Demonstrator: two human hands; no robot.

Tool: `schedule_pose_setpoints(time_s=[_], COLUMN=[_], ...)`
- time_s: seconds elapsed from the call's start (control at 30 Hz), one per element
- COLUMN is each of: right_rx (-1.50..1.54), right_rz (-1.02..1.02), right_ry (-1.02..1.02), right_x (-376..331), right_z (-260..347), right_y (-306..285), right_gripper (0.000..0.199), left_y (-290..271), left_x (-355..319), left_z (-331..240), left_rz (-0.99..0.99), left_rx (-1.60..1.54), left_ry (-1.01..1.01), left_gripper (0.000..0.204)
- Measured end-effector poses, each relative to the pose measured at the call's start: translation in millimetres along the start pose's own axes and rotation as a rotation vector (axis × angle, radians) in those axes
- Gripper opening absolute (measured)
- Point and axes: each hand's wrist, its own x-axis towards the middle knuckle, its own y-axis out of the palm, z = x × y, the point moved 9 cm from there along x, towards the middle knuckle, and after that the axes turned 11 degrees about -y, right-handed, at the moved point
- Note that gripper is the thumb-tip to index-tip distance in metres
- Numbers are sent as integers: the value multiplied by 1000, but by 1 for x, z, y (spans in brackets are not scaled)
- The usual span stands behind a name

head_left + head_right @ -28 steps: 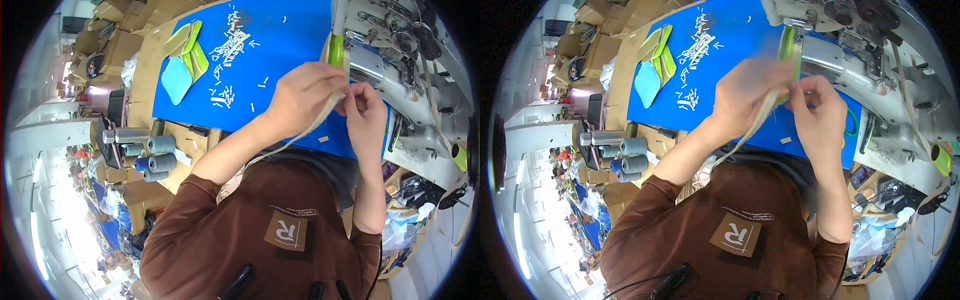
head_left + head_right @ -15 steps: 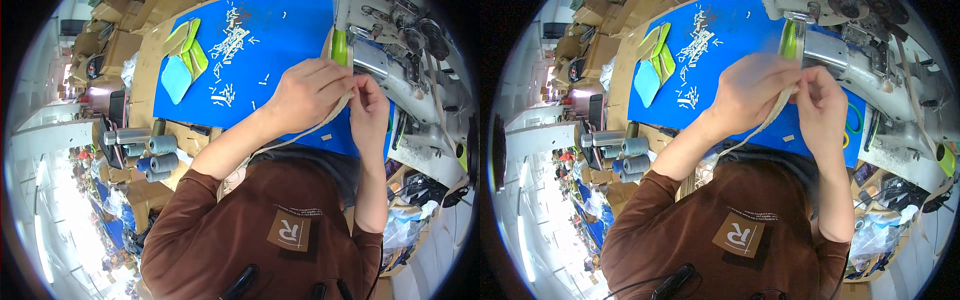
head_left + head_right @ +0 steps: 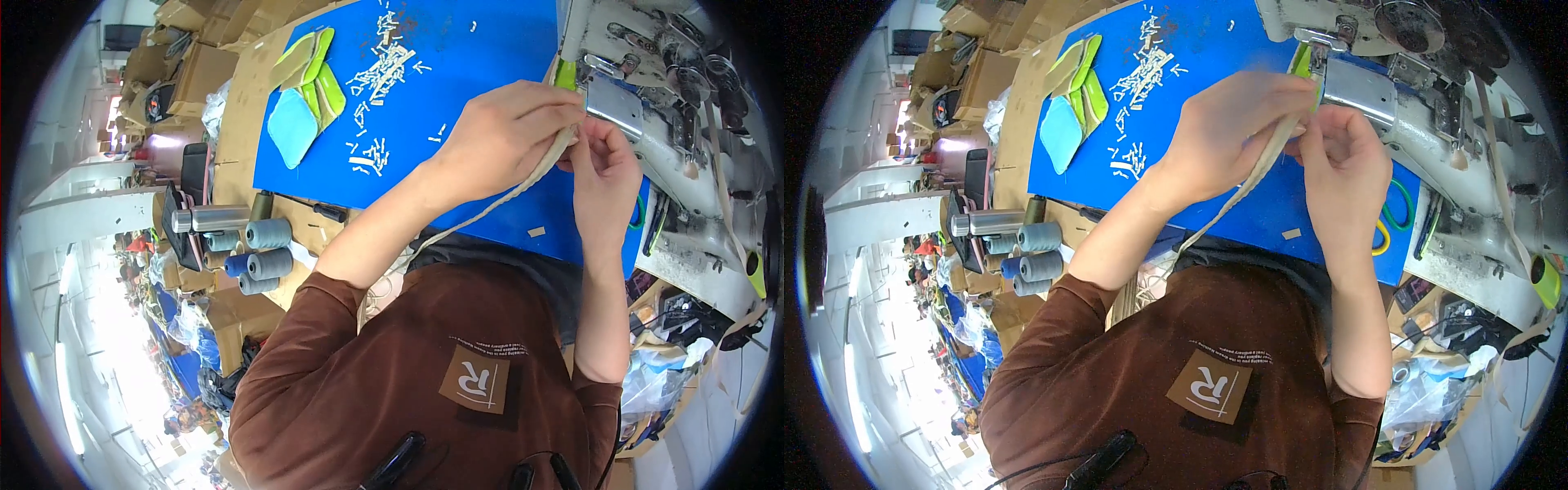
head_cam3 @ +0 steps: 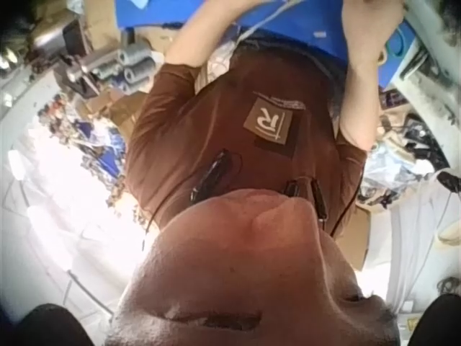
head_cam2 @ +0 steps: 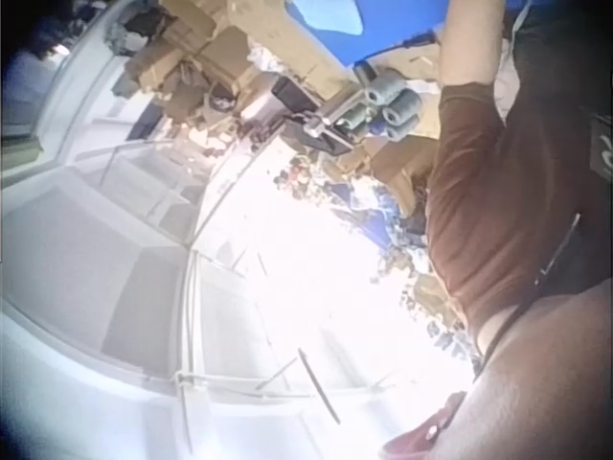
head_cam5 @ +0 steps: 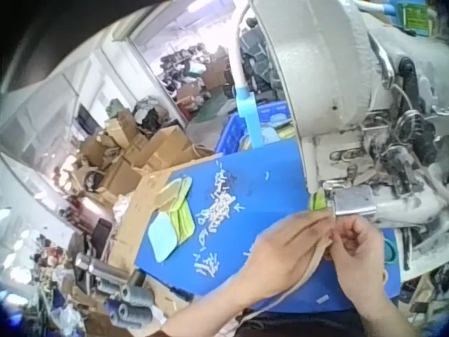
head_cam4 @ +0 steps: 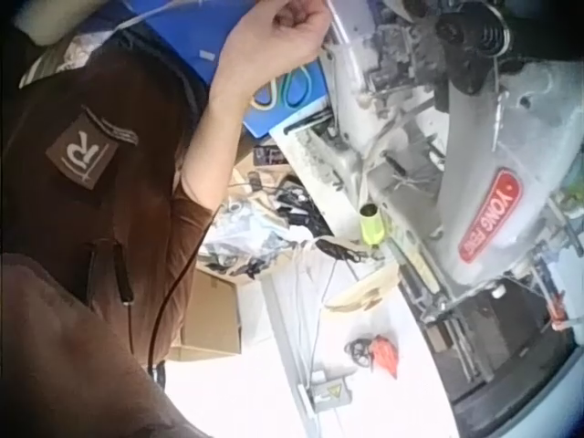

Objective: Trimming and manually fitting a leather strip to a small pouch component at a workbench.

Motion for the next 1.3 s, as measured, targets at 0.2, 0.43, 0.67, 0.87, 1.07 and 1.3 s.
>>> schedule_pose_setpoints(time_s=[0.2, 0.43, 0.67, 0.87, 1.07, 1.3], right_rx=[-52, -42, -88, -380, -496, -371], right_rz=[9, 7, 7, 34, 62, 132], right_ry=[-65, -24, -44, -134, -243, -274], right_x=[0, 9, 2, 0, 1, 5], right_z=[1, -2, -1, 3, -3, -1], right_y=[3, 1, 8, 28, 30, 26], right_gripper=[10, 11, 21, 26, 14, 12], left_y=[-7, 2, -3, -5, 1, 5], left_x=[0, 6, 15, 12, 9, 8], left_z=[8, -3, 17, 13, -6, -16], left_rz=[-22, 52, 202, 163, 198, 164], left_rx=[-79, 62, -96, -55, 116, 227], left_ry=[-81, 89, -102, -26, 179, 262], left_gripper=[20, 22, 25, 22, 21, 19])
